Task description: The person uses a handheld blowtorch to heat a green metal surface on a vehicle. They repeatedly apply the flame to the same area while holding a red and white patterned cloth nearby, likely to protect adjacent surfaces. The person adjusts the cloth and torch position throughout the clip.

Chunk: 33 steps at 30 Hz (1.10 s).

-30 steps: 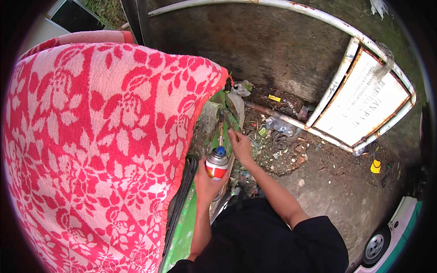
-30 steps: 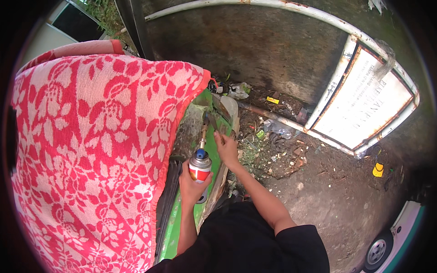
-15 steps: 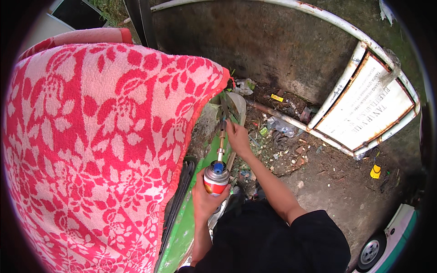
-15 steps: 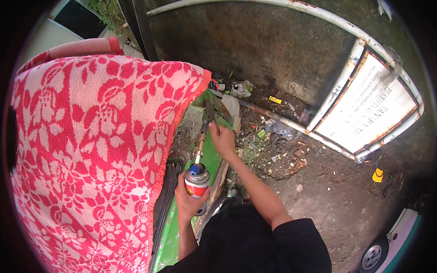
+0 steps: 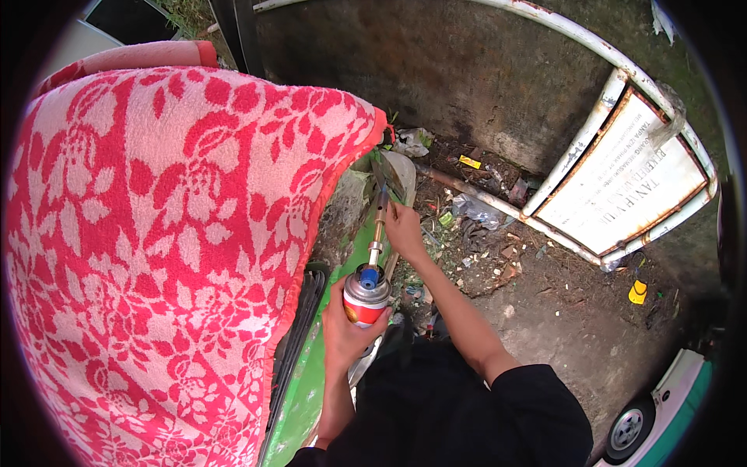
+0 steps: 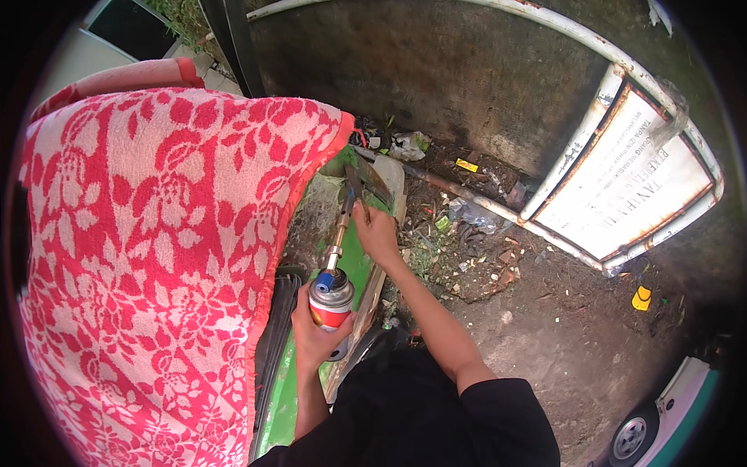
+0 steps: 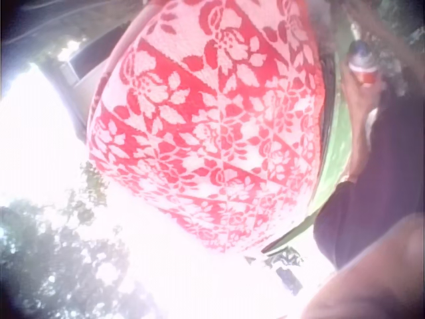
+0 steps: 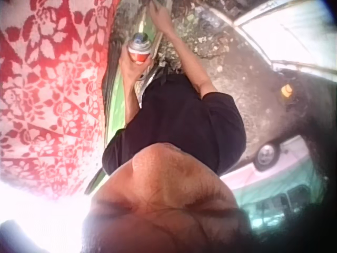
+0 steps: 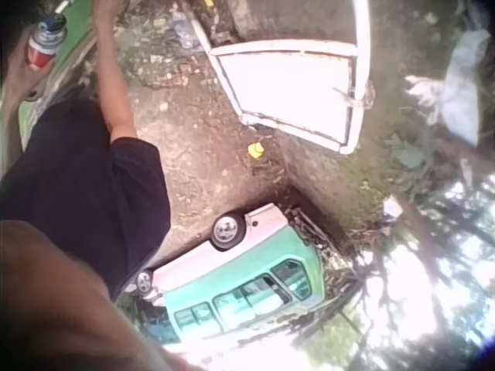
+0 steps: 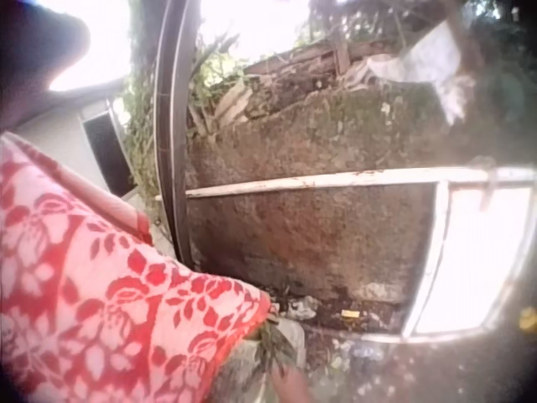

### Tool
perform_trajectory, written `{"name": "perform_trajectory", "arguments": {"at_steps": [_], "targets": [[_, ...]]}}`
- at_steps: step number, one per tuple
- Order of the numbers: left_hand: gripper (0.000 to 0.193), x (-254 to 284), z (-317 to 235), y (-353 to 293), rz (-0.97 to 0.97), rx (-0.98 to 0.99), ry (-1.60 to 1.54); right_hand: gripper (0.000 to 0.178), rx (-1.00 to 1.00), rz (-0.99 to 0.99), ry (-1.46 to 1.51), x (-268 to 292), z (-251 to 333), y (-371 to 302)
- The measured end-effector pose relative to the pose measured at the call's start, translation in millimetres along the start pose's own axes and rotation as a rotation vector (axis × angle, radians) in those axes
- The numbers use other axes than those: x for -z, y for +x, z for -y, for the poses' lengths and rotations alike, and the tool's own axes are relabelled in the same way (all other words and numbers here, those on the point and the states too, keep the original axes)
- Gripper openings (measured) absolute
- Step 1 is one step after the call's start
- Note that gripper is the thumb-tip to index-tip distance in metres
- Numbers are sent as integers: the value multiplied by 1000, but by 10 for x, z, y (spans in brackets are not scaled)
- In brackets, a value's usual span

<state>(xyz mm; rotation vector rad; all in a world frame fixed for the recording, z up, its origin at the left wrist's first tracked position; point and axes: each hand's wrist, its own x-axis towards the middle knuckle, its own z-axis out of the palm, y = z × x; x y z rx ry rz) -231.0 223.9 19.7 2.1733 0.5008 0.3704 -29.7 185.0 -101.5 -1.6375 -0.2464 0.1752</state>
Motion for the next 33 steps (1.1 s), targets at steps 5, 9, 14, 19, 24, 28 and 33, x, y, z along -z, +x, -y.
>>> {"name": "perform_trajectory", "arguments": {"at_steps": [5,9,14,19,24,28,33], "targets": [[77,30,35,-3,7,-10,-20,57,-46,137,-100,137,46,-244],[76,13,84,20,2,5,23,58,-69,132,-92,167,86,-168],[75,10,63,23,-4,23,-24,56,-83,193,-96,199,107,-263],[75,27,84,-18,-29,0,-7,56,-87,172,-103,146,154,-324],[75,44,82,-71,-34,7,-9,56,-65,136,-39,132,171,-284],[75,43,77,-74,-34,4,-13,58,-64,147,-109,135,101,-208],[75,66,92,-113,-24,30,-9,61,-82,172,-99,157,121,-308]]}}
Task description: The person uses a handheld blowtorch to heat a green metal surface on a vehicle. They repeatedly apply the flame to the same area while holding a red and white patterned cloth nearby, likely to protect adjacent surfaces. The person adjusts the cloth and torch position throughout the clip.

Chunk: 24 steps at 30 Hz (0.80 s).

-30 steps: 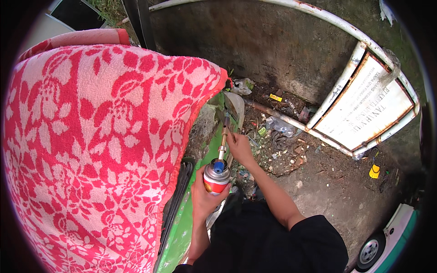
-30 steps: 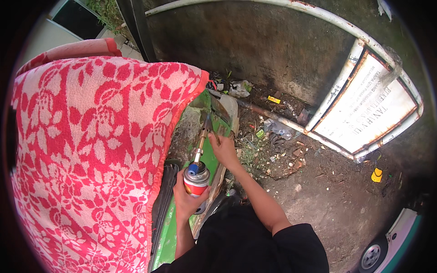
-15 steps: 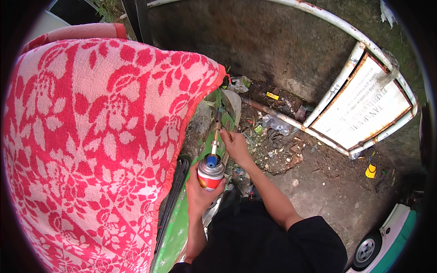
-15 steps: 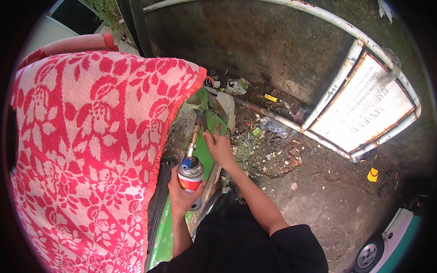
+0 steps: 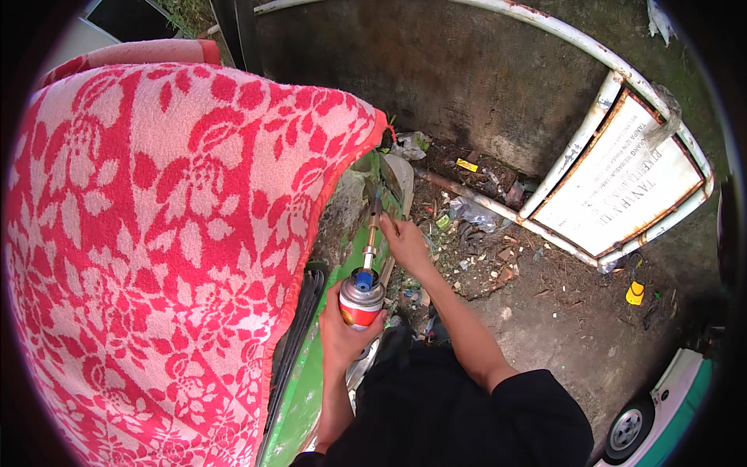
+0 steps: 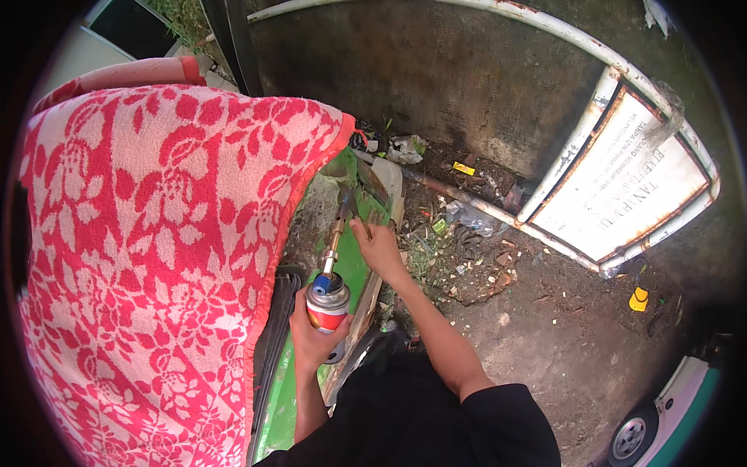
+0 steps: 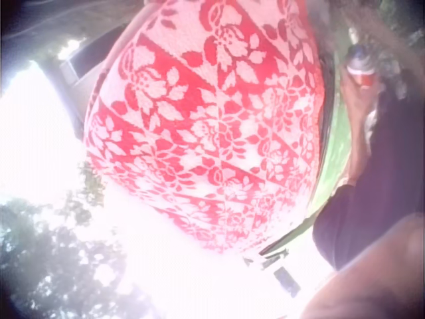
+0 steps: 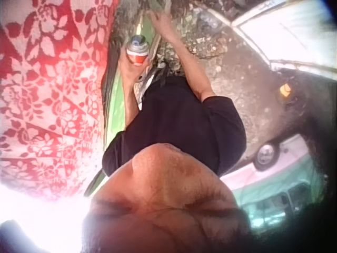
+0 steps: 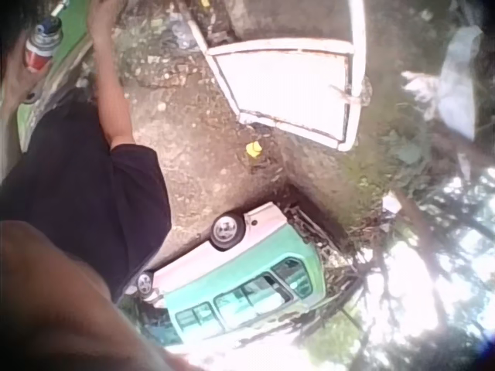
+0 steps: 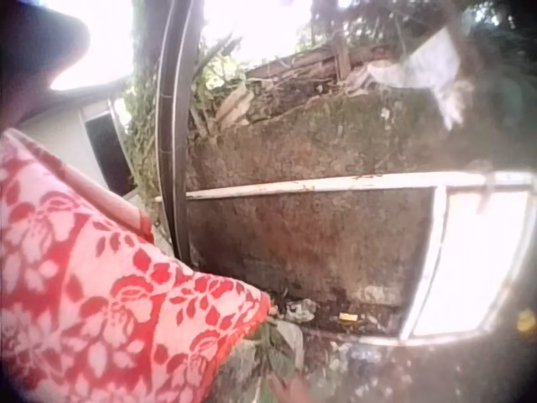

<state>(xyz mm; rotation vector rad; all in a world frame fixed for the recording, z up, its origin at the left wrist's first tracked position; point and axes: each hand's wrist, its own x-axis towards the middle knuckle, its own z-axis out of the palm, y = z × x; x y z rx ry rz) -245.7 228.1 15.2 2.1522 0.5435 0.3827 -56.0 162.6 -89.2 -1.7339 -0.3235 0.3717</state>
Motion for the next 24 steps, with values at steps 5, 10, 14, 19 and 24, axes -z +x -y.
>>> {"name": "perform_trajectory", "arguments": {"at_steps": [5,10,14,19,24], "targets": [[73,-20,28,40,-14,0,-2,63,-11,15,34,143,-54,116],[74,2,26,47,-34,0,-8,65,-25,34,-8,72,-82,-5],[74,0,-11,48,-26,25,11,65,-10,16,-1,85,-146,-14],[74,-12,-42,24,-41,-13,5,63,27,31,-46,117,-67,146],[75,-32,11,28,-37,-3,5,56,70,3,-69,66,-52,-47]]}}
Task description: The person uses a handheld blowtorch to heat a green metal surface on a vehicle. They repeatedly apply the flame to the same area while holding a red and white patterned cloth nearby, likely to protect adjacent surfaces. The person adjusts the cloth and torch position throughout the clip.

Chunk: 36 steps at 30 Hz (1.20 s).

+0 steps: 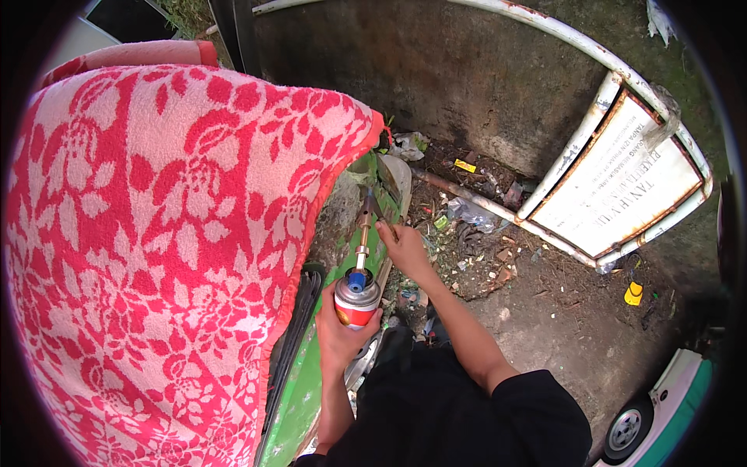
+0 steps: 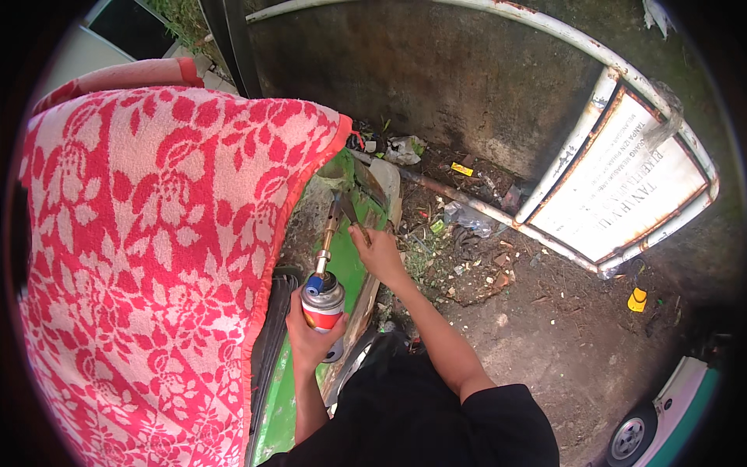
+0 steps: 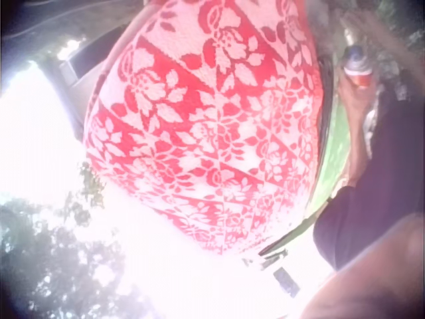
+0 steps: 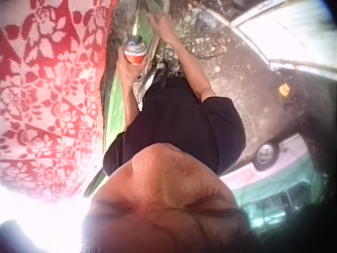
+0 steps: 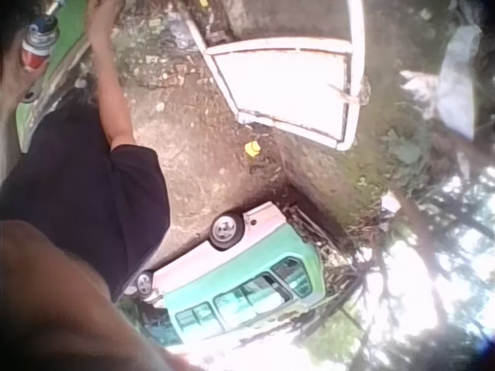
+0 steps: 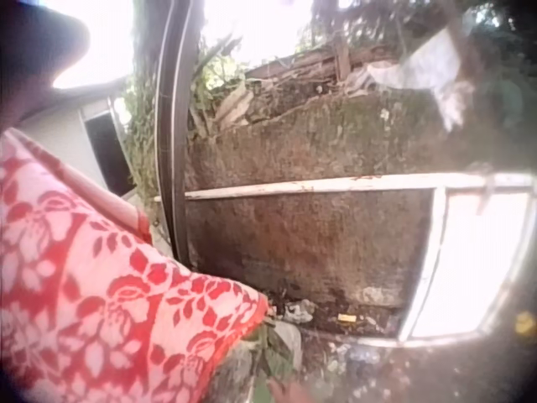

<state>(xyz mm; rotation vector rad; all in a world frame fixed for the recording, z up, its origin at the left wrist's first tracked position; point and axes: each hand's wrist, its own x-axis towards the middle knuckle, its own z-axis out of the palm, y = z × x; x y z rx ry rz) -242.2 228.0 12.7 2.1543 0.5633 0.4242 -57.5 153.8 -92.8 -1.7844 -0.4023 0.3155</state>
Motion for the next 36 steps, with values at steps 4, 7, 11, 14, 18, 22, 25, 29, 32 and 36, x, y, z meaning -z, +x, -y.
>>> {"name": "perform_trajectory", "arguments": {"at_steps": [4,7,11,14,18,22,25,29,32,36], "targets": [[75,-37,3,-2,13,-4,-21,55,-38,-44,32,-56,-78,153],[75,-18,10,-12,-13,9,4,59,16,-34,56,-88,-74,-31],[75,-23,9,-51,-12,-21,-1,55,-2,-60,52,-154,-71,127],[76,-17,28,-72,-20,15,-3,56,16,-73,67,-136,-30,31],[76,-9,13,-88,-16,0,-12,56,0,-62,87,-184,-77,86],[75,7,19,-115,-20,28,1,55,52,-77,50,-155,-117,6],[75,5,37,-152,-15,22,-7,55,-25,-43,35,-154,-81,137],[74,25,56,-148,-20,24,19,57,-35,-81,57,-192,-98,64],[74,32,8,-160,-14,22,1,57,-19,-41,48,-178,-67,58],[74,2,55,-203,-19,36,4,56,1,-56,4,-206,-192,52]]}}
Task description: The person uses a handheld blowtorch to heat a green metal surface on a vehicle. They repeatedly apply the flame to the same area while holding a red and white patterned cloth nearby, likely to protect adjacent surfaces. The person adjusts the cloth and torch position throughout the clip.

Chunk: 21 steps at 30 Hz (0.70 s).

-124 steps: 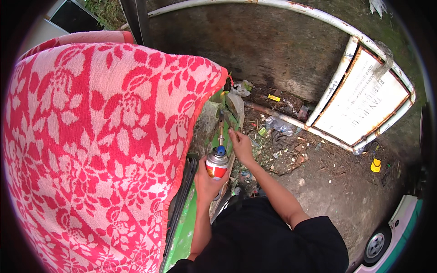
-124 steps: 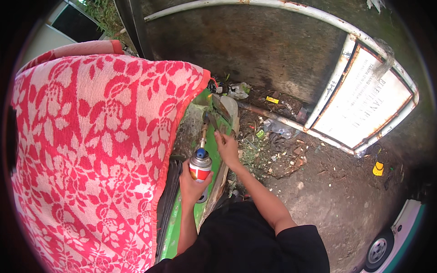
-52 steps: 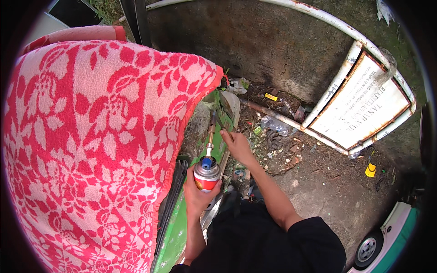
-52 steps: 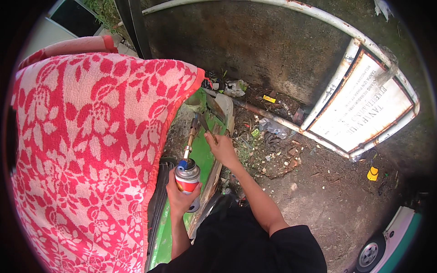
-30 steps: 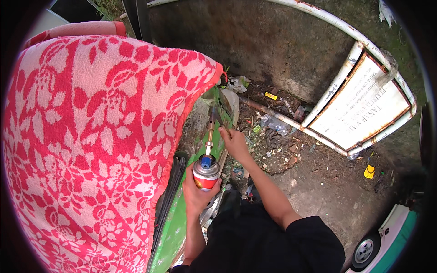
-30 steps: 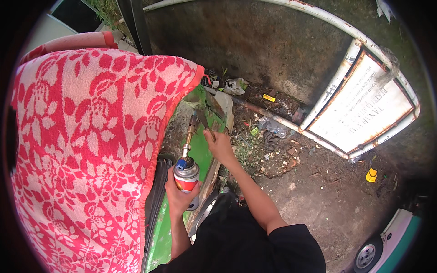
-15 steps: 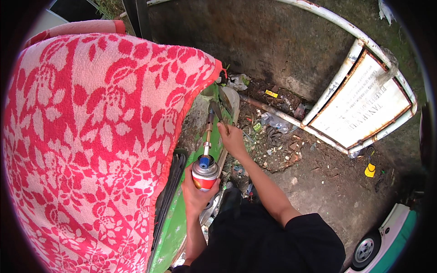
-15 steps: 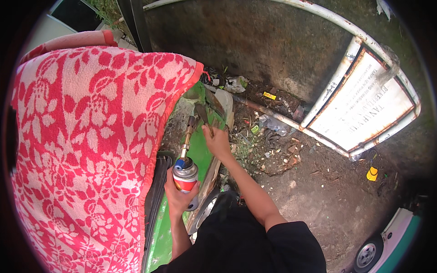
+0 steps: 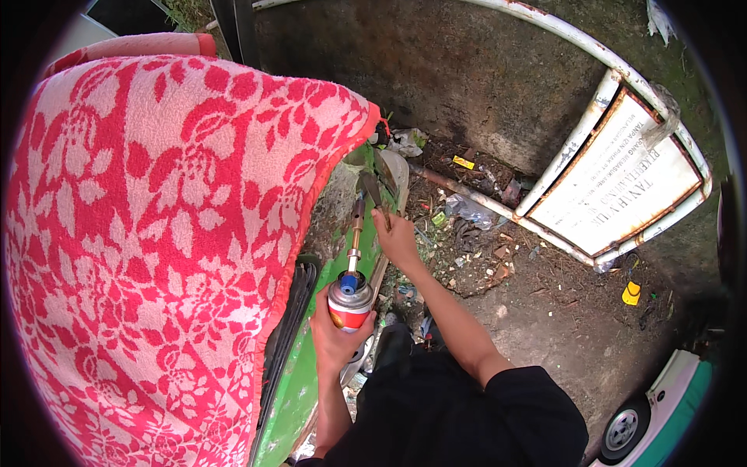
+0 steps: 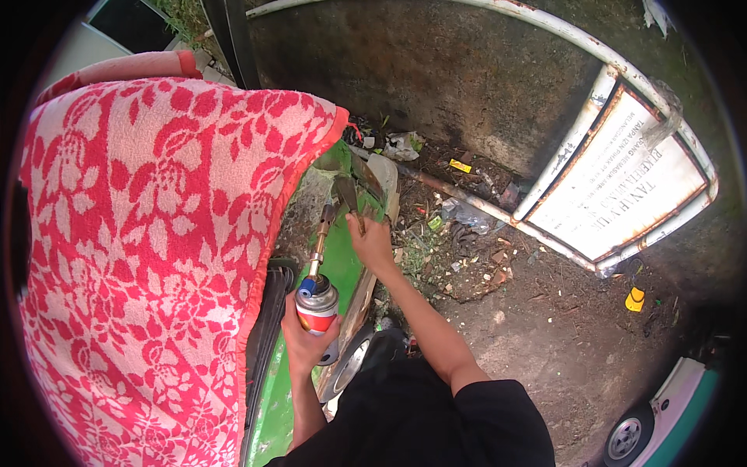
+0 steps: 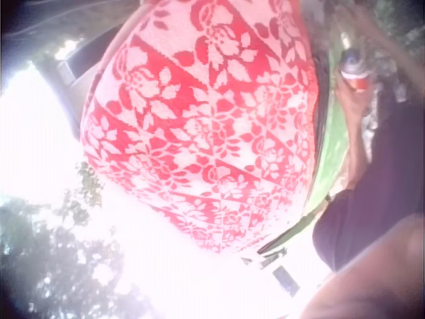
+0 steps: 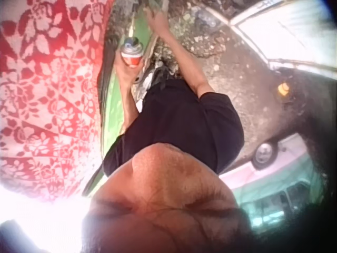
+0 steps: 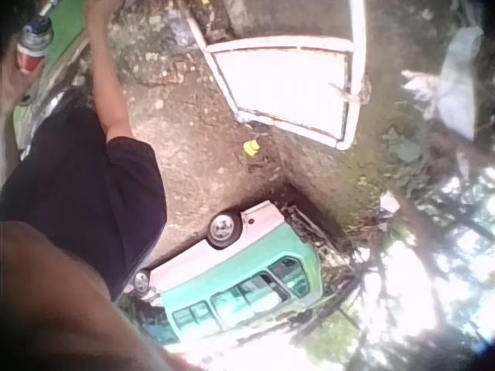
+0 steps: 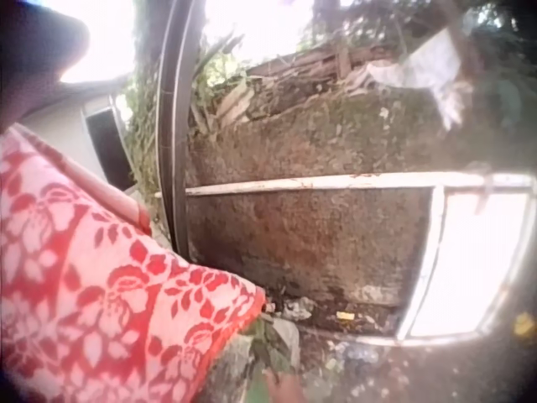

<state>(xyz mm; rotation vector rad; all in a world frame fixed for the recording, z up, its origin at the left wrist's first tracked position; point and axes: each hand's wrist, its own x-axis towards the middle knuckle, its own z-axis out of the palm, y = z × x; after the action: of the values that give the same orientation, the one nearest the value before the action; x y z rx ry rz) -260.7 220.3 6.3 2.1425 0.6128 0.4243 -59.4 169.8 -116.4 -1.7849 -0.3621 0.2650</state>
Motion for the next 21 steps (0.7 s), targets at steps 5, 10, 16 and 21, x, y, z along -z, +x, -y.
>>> {"name": "perform_trajectory", "arguments": {"at_steps": [5,10,16,21], "targets": [[74,-26,-31,-6,15,1,5,58,20,-74,67,15,54,249],[74,9,-29,35,-9,-13,11,60,17,7,34,54,-17,68],[72,5,27,125,-9,17,21,59,13,15,29,215,88,276],[70,-6,-6,159,-19,-13,30,59,45,33,9,216,54,152]]}}
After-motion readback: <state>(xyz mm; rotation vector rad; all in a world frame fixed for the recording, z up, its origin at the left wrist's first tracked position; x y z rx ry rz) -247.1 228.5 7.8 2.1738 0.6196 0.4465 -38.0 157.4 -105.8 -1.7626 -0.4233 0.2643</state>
